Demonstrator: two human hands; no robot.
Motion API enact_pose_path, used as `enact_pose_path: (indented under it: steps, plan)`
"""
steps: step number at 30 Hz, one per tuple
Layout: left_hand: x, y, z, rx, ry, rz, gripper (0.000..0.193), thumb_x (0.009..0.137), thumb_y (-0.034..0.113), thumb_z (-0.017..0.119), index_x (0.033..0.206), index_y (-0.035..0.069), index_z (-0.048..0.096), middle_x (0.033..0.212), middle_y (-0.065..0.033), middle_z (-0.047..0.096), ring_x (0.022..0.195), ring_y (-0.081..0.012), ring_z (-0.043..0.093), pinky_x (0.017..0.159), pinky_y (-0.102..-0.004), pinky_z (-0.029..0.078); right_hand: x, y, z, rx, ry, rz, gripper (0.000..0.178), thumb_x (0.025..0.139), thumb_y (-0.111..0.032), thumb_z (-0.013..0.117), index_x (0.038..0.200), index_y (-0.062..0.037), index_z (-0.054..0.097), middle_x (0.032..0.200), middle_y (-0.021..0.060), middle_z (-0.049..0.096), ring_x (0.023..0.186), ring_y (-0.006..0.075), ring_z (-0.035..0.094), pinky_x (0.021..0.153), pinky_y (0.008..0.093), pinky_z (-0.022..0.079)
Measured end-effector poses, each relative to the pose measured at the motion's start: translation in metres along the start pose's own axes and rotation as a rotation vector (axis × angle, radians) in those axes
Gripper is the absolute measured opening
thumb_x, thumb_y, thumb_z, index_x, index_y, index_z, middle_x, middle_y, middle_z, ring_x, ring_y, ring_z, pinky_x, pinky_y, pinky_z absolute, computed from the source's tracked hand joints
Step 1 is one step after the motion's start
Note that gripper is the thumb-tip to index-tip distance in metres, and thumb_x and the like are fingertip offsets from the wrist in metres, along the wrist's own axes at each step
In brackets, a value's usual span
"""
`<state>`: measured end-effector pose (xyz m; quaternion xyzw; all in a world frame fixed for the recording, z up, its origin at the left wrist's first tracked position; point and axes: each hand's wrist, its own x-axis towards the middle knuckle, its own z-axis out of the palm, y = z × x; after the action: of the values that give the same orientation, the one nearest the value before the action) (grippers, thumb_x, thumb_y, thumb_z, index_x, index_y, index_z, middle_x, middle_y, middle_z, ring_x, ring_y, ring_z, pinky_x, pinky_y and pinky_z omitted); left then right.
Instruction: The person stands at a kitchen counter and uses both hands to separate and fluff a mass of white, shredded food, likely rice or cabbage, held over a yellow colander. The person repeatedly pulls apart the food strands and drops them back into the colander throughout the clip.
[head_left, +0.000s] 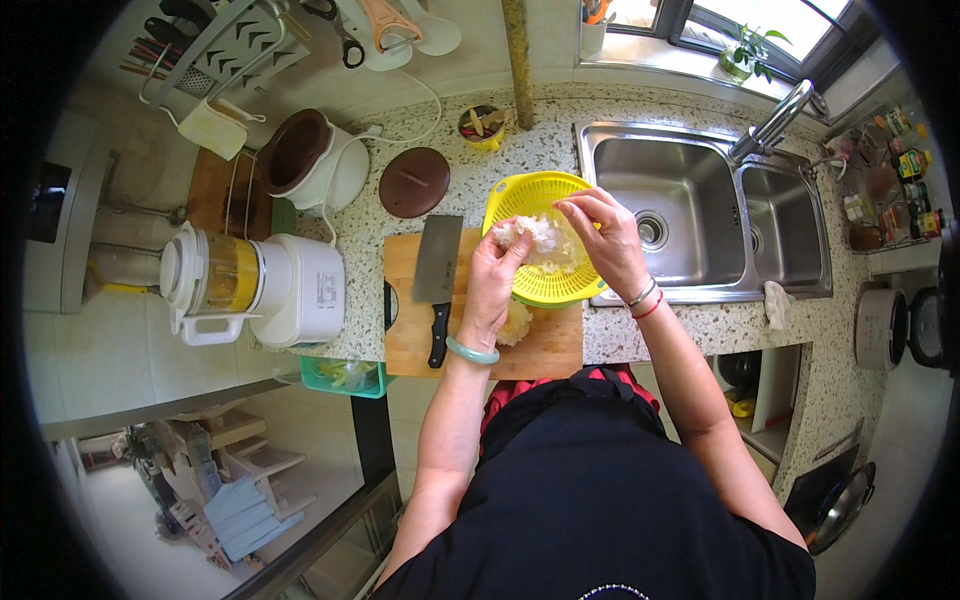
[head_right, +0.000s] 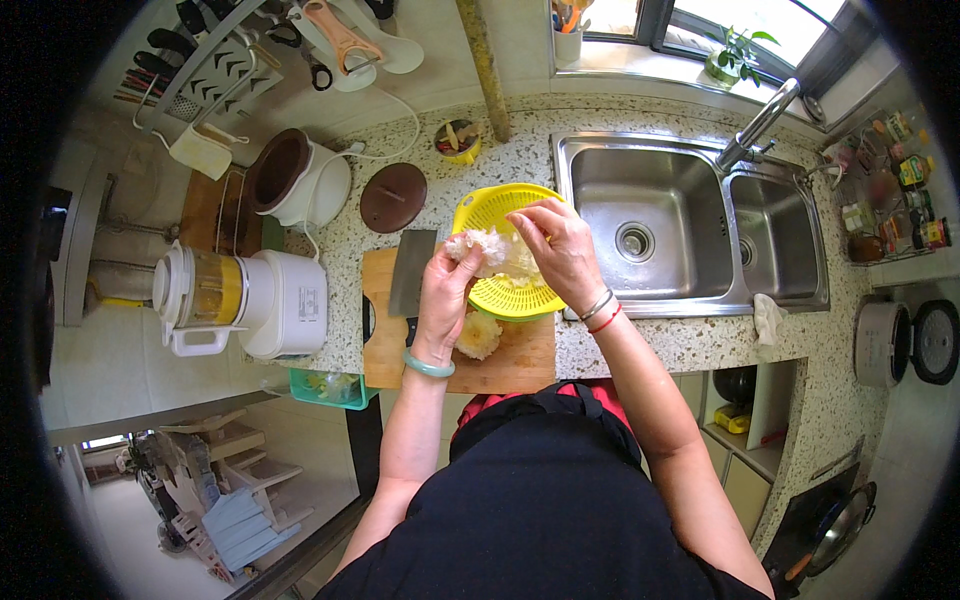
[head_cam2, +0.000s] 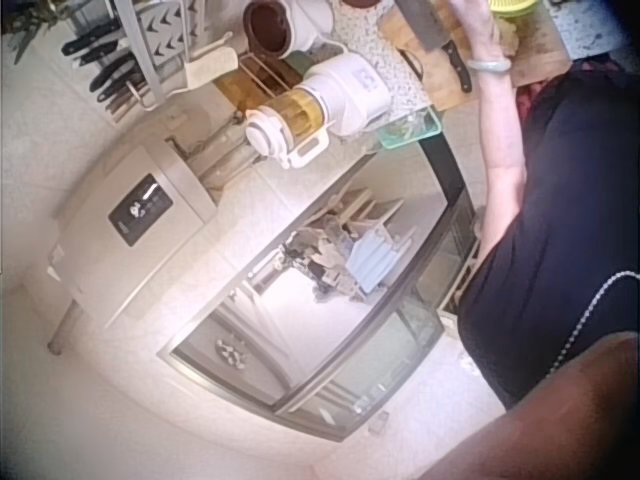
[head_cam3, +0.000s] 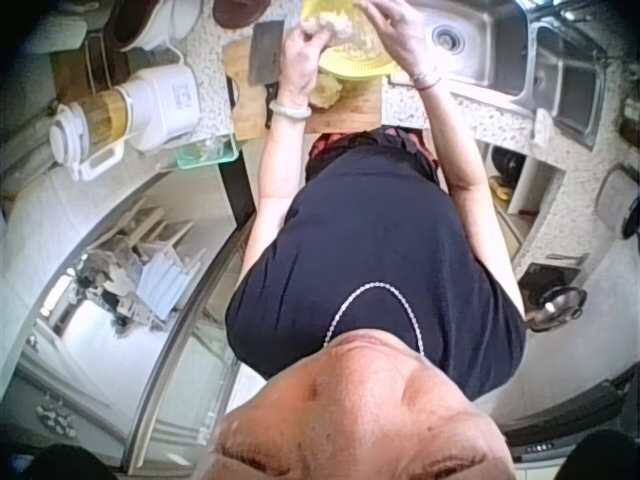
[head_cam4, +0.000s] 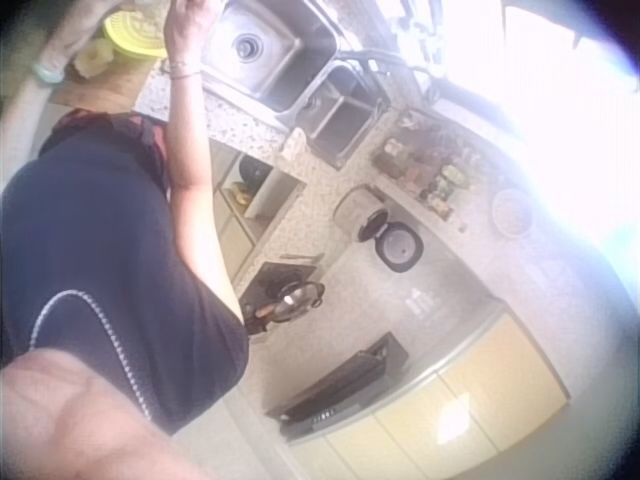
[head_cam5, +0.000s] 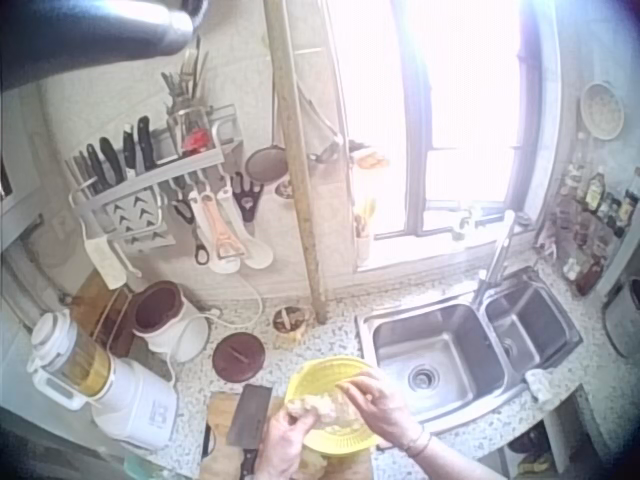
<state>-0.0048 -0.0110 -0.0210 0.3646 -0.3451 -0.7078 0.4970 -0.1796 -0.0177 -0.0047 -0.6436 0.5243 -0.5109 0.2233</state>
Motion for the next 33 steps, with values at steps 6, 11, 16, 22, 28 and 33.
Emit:
enact_pose_path:
  steps: [6, 11, 16, 22, 28, 33]
  plan:
    - [0.0, 0.001, 0.001, 0.113, 0.033, 0.039, 0.022, 0.094, 0.01, 0.061, 0.114, 0.002, 0.056, 0.106, -0.0037, 0.063, 0.097, -0.0092, 0.058, 0.087, -0.0243, 0.048, 0.002, -0.017, -0.004, 0.111, -0.188, 0.069, 0.018, 0.088, -0.015, 0.068, 0.099, -0.0016, 0.068, 0.082, 0.0063, 0.061, 0.065, 0.0137, 0.058, 0.061, 0.0274, 0.048]
    - [-0.001, 0.006, 0.006, 0.227, 0.064, 0.096, 0.022, 0.093, 0.009, 0.062, 0.113, 0.001, 0.056, 0.104, -0.0036, 0.063, 0.093, -0.0083, 0.058, 0.084, -0.0239, 0.048, 0.004, -0.02, -0.004, 0.033, -0.228, -0.067, 0.01, 0.082, -0.008, 0.069, 0.088, -0.0011, 0.064, 0.077, 0.0104, 0.061, 0.065, 0.0214, 0.062, 0.06, 0.0315, 0.051]
    - [-0.001, 0.008, 0.007, 0.343, 0.084, 0.161, 0.02, 0.092, 0.01, 0.065, 0.108, 0.001, 0.059, 0.098, -0.0023, 0.064, 0.088, -0.0073, 0.057, 0.08, -0.0232, 0.048, 0.003, -0.018, 0.003, -0.051, -0.191, -0.118, 0.01, 0.078, -0.004, 0.068, 0.08, -0.0015, 0.059, 0.075, 0.0125, 0.06, 0.066, 0.0268, 0.063, 0.06, 0.0352, 0.052]
    - [0.0, 0.006, 0.006, 0.36, 0.074, 0.156, 0.021, 0.091, 0.011, 0.066, 0.108, 0.0, 0.06, 0.098, -0.0022, 0.064, 0.088, -0.007, 0.057, 0.08, -0.0224, 0.048, 0.001, -0.014, 0.01, -0.095, -0.142, -0.106, 0.014, 0.076, -0.005, 0.069, 0.076, -0.0016, 0.056, 0.072, 0.0124, 0.059, 0.066, 0.0288, 0.062, 0.059, 0.0358, 0.051]
    - [0.0, 0.006, 0.006, 0.287, 0.065, 0.125, 0.022, 0.091, 0.012, 0.067, 0.108, 0.0, 0.06, 0.097, -0.0018, 0.065, 0.086, -0.0067, 0.058, 0.078, -0.0218, 0.048, -0.003, -0.015, 0.012, 0.013, -0.116, 0.105, 0.013, 0.076, -0.005, 0.07, 0.08, 0.0007, 0.059, 0.072, 0.0127, 0.062, 0.061, 0.019, 0.062, 0.06, 0.0295, 0.051]
    - [0.001, 0.003, 0.001, 0.194, 0.049, 0.058, 0.025, 0.092, 0.009, 0.064, 0.114, 0.0, 0.059, 0.104, -0.0041, 0.065, 0.092, -0.0089, 0.06, 0.083, -0.0234, 0.049, -0.005, -0.004, 0.013, 0.266, -0.076, 0.327, 0.008, 0.08, -0.005, 0.067, 0.083, 0.0009, 0.062, 0.072, 0.0042, 0.064, 0.063, 0.0082, 0.06, 0.061, 0.0231, 0.05]
